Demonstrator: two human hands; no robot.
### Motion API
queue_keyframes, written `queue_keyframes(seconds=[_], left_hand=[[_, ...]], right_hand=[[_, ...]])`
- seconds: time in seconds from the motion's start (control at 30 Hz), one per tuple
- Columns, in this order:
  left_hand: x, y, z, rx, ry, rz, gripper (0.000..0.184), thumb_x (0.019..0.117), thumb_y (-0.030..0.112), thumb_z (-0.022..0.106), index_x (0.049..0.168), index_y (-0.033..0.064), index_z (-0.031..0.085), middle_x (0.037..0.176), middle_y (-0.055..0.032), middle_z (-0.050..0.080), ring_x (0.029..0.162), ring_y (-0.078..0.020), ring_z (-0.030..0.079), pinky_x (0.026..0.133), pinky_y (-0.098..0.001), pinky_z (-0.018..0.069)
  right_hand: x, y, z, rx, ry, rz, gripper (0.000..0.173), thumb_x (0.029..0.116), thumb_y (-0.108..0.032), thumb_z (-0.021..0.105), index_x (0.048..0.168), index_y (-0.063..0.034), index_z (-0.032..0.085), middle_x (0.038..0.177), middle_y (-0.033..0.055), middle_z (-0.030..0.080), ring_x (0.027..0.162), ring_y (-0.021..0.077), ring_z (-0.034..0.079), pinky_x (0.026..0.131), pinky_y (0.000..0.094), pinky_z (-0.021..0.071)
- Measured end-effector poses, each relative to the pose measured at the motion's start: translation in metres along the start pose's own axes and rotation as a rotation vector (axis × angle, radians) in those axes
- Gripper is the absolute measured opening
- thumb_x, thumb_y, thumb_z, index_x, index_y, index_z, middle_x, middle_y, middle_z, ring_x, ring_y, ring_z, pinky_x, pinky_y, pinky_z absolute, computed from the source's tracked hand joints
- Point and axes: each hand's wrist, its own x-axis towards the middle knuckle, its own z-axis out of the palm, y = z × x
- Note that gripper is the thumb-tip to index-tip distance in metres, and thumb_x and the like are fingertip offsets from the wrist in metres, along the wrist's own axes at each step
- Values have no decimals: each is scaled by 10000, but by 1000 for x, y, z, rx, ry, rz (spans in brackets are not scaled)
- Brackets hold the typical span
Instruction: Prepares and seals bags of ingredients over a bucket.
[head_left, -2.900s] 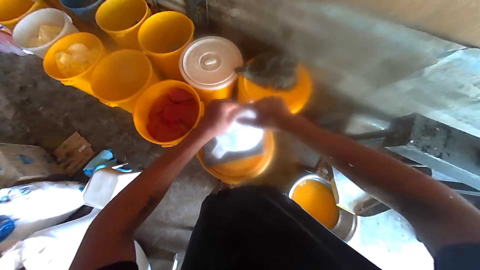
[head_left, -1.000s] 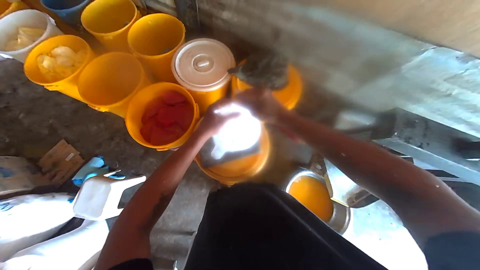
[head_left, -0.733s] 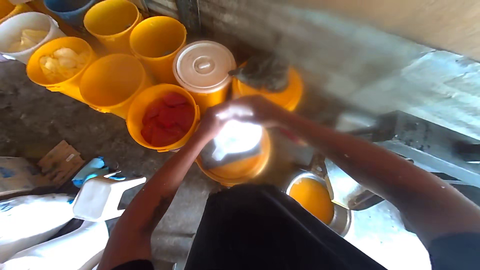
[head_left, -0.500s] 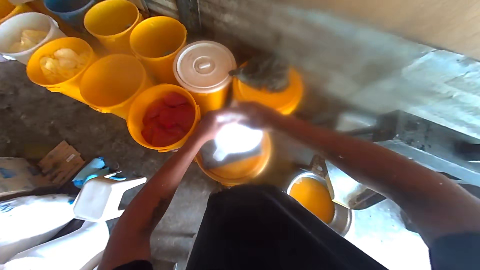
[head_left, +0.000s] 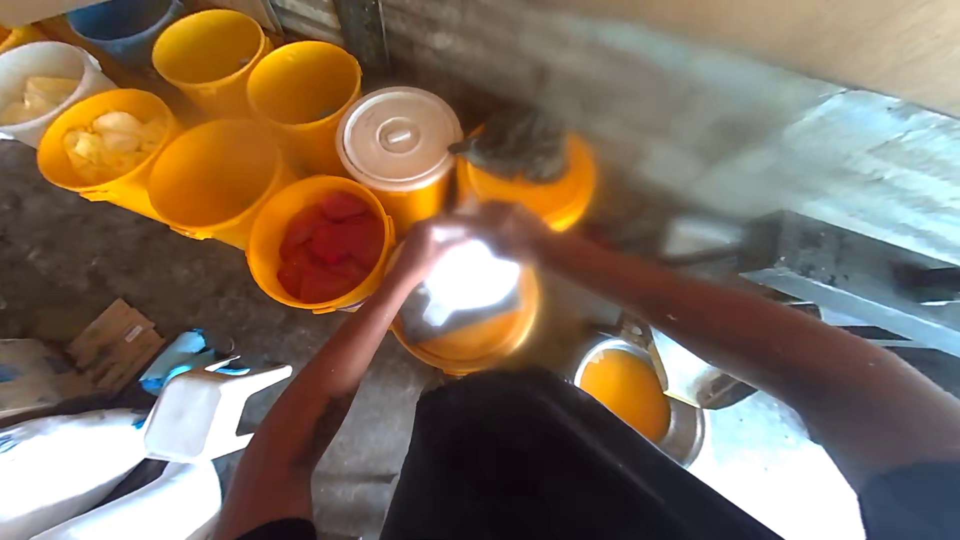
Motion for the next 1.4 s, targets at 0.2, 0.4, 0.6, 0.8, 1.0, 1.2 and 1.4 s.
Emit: queue_keyframes(seconds=[0.2,0.4,0.6,0.8,1.0,1.2,1.4], left_hand=[[8,7,-11,60,-63,6,212,931,105,727,1122,12,732,1046,-106,750,970,-140,716,945,-341,562],[7,7,-17,1,-100,-128,249,989,167,670,1161,-7,717,1062,-130,741,988,-172,705,964,-404,547],[12,11,-14,79,-49,-63,226,982,162,674,1108,-14,738,1001,-142,748,945,-180,715,928,-395,557],[21,21,-32,145,-170,-146,529,851,260,838,1286,11,670,1163,-140,715,1076,-211,682,1001,-434,532],[20,17,-10,377,-45,-156,654,724,422,886,1166,-11,675,1106,-199,689,1080,-341,656,945,-565,523],[13,23,3,431,-21,-73,655,741,386,873,1207,-27,670,1153,-222,677,1116,-378,638,939,-574,514],[22,32,10,393,-39,66,464,748,247,857,1103,-20,723,1070,-204,711,1059,-365,658,926,-538,513]], right_hand=[[1,4,1,-42,58,-41,288,971,-64,612,1218,-114,752,838,181,716,770,341,708,761,477,579],[14,-4,-48,335,-312,334,633,941,-135,725,1524,-104,480,1411,170,606,1303,277,582,1129,478,431],[15,10,-23,277,-193,285,446,898,-83,755,1329,-94,642,1179,154,715,1079,293,693,972,526,536],[20,11,-31,285,-45,392,439,899,-165,770,1311,-73,650,1137,167,719,1036,296,699,942,541,546],[22,-12,-35,222,48,417,474,921,-243,755,1347,-71,638,1094,178,730,990,317,715,914,548,559],[16,-20,-51,258,-119,365,307,1073,-204,517,1251,-33,700,1037,167,735,973,291,703,904,517,534],[-1,-16,-13,195,60,360,269,1023,-158,590,1219,-48,739,954,164,759,877,312,736,834,542,573]])
